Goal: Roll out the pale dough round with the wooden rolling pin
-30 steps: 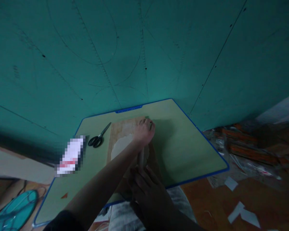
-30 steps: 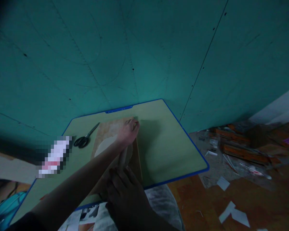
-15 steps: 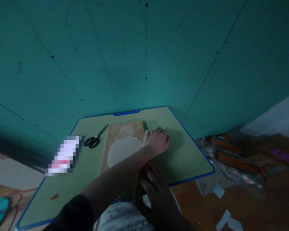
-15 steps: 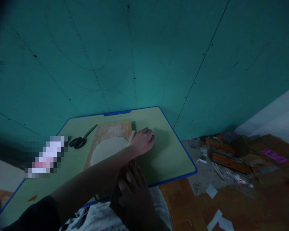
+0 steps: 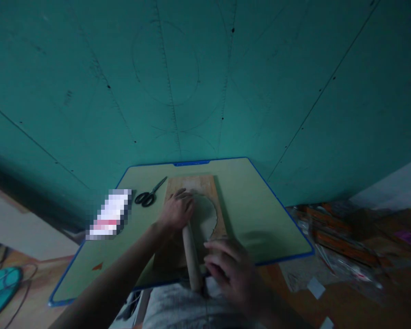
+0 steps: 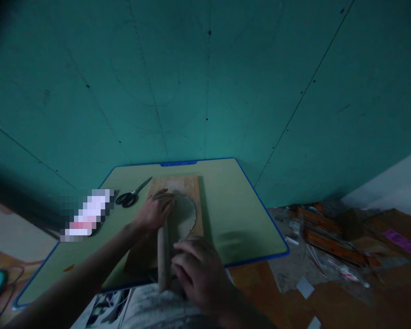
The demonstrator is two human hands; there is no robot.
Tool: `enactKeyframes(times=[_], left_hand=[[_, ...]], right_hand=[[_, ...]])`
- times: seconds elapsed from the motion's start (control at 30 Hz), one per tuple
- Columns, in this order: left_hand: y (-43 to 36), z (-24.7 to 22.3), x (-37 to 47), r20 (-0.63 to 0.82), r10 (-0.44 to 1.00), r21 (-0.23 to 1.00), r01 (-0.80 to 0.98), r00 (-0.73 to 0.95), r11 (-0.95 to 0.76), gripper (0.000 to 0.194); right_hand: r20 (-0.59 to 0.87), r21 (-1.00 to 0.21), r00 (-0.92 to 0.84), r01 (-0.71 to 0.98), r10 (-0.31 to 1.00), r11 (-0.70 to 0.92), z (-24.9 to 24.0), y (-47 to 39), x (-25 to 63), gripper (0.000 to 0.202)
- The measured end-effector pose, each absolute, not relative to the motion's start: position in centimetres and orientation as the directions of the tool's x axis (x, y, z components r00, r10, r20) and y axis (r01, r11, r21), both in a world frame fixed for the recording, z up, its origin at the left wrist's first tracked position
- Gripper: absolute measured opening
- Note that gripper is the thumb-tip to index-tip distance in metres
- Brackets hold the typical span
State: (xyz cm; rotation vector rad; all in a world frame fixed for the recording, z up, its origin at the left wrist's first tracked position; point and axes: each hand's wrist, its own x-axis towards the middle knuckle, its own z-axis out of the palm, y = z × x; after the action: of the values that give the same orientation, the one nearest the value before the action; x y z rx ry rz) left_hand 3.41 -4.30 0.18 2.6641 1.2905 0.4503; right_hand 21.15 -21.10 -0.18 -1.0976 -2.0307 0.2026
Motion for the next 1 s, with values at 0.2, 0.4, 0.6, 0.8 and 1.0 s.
enactKeyframes(times=[0.2, 0.4, 0.6, 0.8, 1.0], left_hand=[[-5.7, 0.3, 1.1, 0.259, 0.801, 0.242, 0.767, 0.539, -0.594, 0.044], [-9.0, 0.2, -0.4, 0.283, 0.879, 0.061, 0.908, 0.383, -0.415, 0.044], [-11.8, -0.1, -2.8, 0.249, 0.862, 0.143, 0.864, 0.441, -0.483, 0.032], [-14.9, 0.0, -3.5, 0.131, 0.823, 0.291, 0.772, 0.553, -0.565, 0.029], [-16.9, -0.5, -2.1, 0.123, 0.882, 0.276, 0.838, 0.455, -0.471, 0.04]], right_hand=[[0.43, -0.457, -0.264, 0.762, 0.864, 0.46, 1.6, -21.1, 24.3, 0.025], [0.338, -0.292, -0.352, 0.843, 0.873, 0.452, 0.3, -19.6, 21.9, 0.046], [0.287, -0.171, -0.259, 0.934, 0.922, 0.315, -0.8, -14.3, 22.4, 0.045], [0.184, -0.214, -0.138, 0.961, 0.973, 0.177, 0.7, -7.7, 21.3, 0.04], [0.05, -0.344, -0.114, 0.931, 0.992, 0.124, 1.2, -3.0, 17.7, 0.041]])
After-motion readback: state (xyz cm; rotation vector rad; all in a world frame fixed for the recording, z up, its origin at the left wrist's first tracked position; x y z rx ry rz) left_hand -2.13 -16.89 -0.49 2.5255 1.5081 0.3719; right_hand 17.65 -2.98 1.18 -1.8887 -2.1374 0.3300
